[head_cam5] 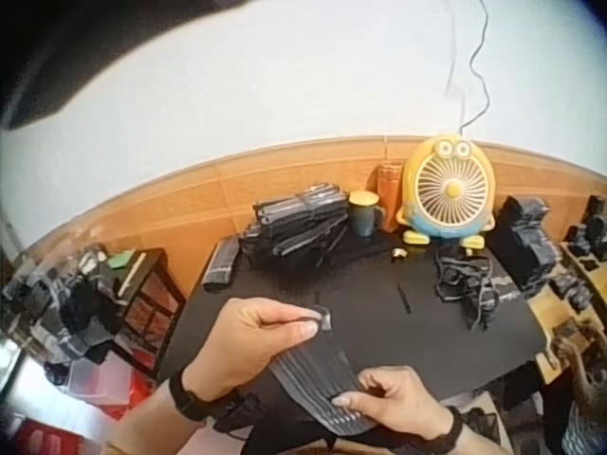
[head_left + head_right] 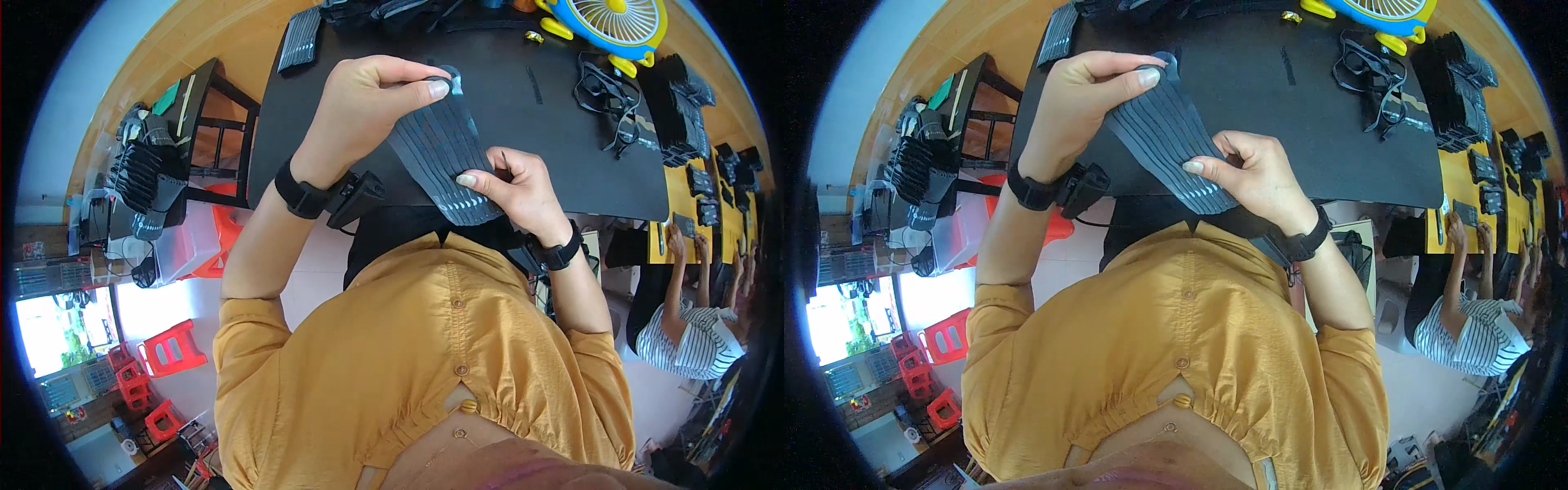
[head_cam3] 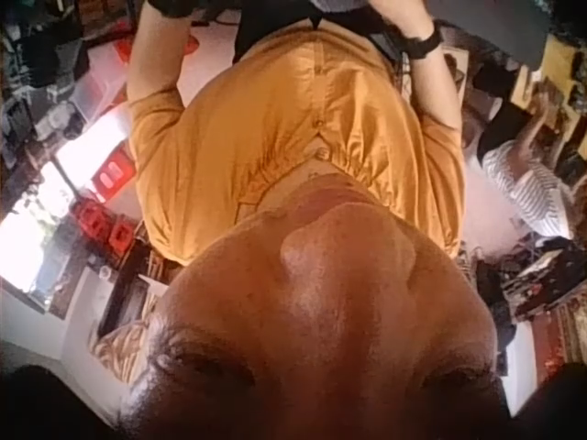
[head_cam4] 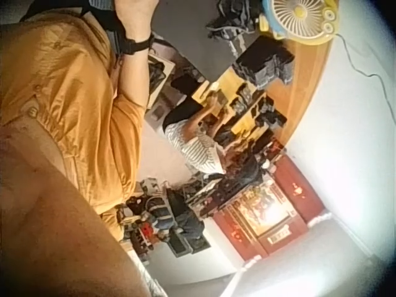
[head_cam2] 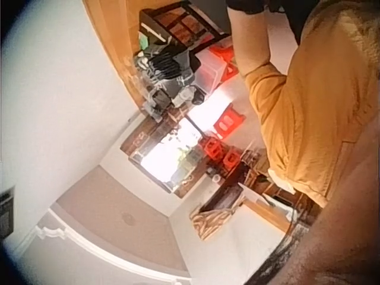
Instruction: Assembling small plastic straps and hardware components at a workstation.
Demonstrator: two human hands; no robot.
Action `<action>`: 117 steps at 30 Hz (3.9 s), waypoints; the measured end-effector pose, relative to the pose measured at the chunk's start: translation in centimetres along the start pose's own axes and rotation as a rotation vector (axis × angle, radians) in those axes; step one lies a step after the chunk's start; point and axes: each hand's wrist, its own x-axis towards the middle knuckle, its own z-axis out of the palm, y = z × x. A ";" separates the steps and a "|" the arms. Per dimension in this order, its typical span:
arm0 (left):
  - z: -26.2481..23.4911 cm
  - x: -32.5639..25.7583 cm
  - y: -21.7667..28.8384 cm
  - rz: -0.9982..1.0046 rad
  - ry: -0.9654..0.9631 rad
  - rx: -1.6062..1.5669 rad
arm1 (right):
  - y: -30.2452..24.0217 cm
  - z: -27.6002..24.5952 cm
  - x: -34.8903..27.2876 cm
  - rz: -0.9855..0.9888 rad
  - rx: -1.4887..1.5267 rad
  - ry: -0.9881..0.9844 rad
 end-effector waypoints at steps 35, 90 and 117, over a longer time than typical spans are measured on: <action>-0.9 -0.2 -2.5 -0.232 -0.005 -0.193 | 0.5 -4.1 -0.2 0.069 -0.048 -0.153; -1.8 -8.4 -5.7 0.145 -0.460 1.049 | 2.1 -5.3 -4.0 0.103 -0.905 0.092; -17.6 2.5 -12.7 -0.021 0.211 0.921 | -2.8 -1.8 4.1 0.050 -0.934 -0.233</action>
